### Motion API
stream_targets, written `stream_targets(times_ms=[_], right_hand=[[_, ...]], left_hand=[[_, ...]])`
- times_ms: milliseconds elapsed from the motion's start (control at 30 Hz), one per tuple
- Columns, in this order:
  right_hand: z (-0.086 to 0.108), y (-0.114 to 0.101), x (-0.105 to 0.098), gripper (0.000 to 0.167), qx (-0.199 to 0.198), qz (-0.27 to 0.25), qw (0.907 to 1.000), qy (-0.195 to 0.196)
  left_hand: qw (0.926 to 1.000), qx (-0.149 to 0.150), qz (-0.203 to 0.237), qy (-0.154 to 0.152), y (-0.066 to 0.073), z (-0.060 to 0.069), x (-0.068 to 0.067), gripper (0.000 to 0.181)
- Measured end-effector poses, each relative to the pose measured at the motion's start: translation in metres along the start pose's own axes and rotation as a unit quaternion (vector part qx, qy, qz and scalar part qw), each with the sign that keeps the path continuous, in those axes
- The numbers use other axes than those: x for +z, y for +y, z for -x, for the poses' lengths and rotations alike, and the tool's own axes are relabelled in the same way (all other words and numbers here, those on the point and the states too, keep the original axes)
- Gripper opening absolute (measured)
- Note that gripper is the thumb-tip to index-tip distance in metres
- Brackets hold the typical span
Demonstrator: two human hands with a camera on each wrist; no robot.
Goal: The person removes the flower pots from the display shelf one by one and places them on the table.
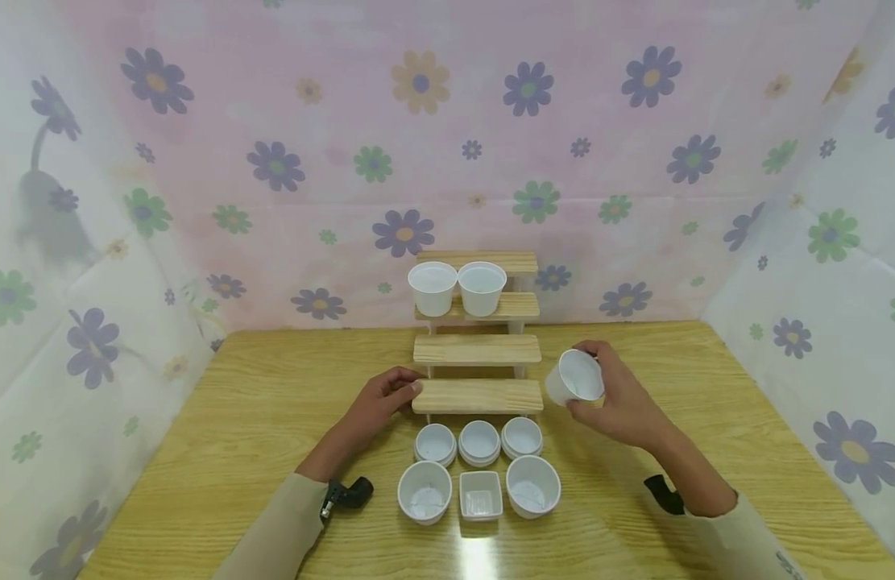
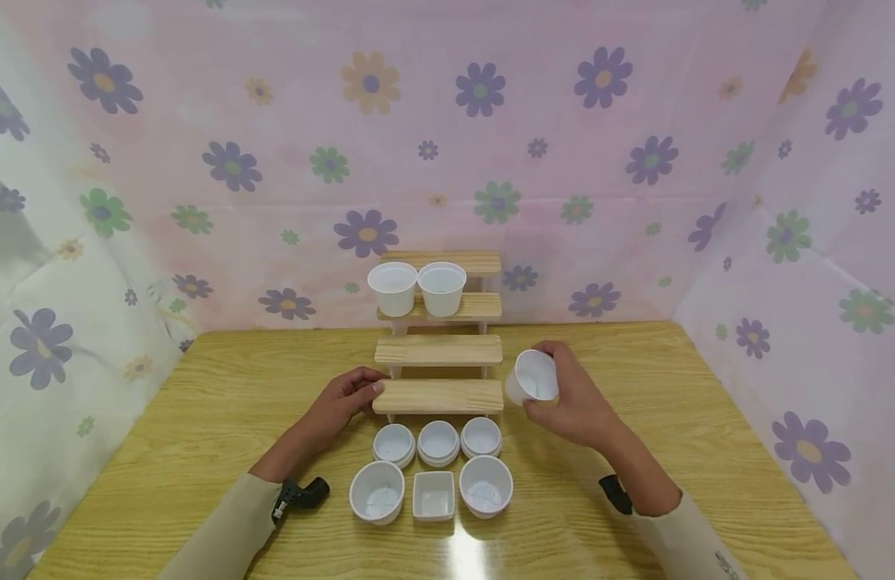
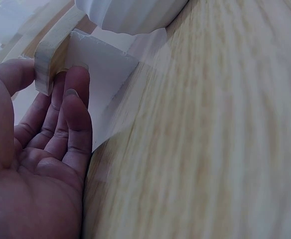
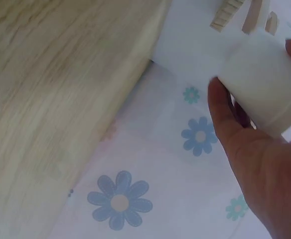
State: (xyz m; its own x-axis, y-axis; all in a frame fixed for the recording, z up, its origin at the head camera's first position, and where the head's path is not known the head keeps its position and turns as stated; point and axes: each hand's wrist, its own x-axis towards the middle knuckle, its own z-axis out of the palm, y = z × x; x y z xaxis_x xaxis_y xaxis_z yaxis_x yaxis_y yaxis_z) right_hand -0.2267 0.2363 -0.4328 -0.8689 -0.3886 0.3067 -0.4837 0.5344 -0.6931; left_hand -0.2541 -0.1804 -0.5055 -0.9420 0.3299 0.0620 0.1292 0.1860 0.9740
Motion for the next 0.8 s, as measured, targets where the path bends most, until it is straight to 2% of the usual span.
stream_targets(times_ms=[100, 267, 600, 800], right_hand=[[0.0012, 0.001, -0.0011, 0.075, -0.008, 0.005, 0.9996, -0.028], [0.0016, -0.0003, -0.0023, 0.074, -0.022, 0.03, 0.9981, -0.049], [0.0035, -0.0027, -0.0067, 0.071, -0.013, 0.063, 0.9936, -0.093], [0.0043, -0.0019, -0.0069, 0.069, -0.013, 0.066, 0.9902, -0.122]], left_hand=[[1.0, -0.003, 0.001, 0.001, -0.0008, -0.0004, 0.0001, 0.035], [1.0, -0.006, 0.007, 0.002, -0.0016, -0.0002, 0.0005, 0.035], [1.0, -0.005, 0.005, 0.001, 0.001, 0.0014, 0.0007, 0.035], [1.0, -0.003, 0.008, -0.001, -0.0004, 0.0004, 0.0005, 0.035]])
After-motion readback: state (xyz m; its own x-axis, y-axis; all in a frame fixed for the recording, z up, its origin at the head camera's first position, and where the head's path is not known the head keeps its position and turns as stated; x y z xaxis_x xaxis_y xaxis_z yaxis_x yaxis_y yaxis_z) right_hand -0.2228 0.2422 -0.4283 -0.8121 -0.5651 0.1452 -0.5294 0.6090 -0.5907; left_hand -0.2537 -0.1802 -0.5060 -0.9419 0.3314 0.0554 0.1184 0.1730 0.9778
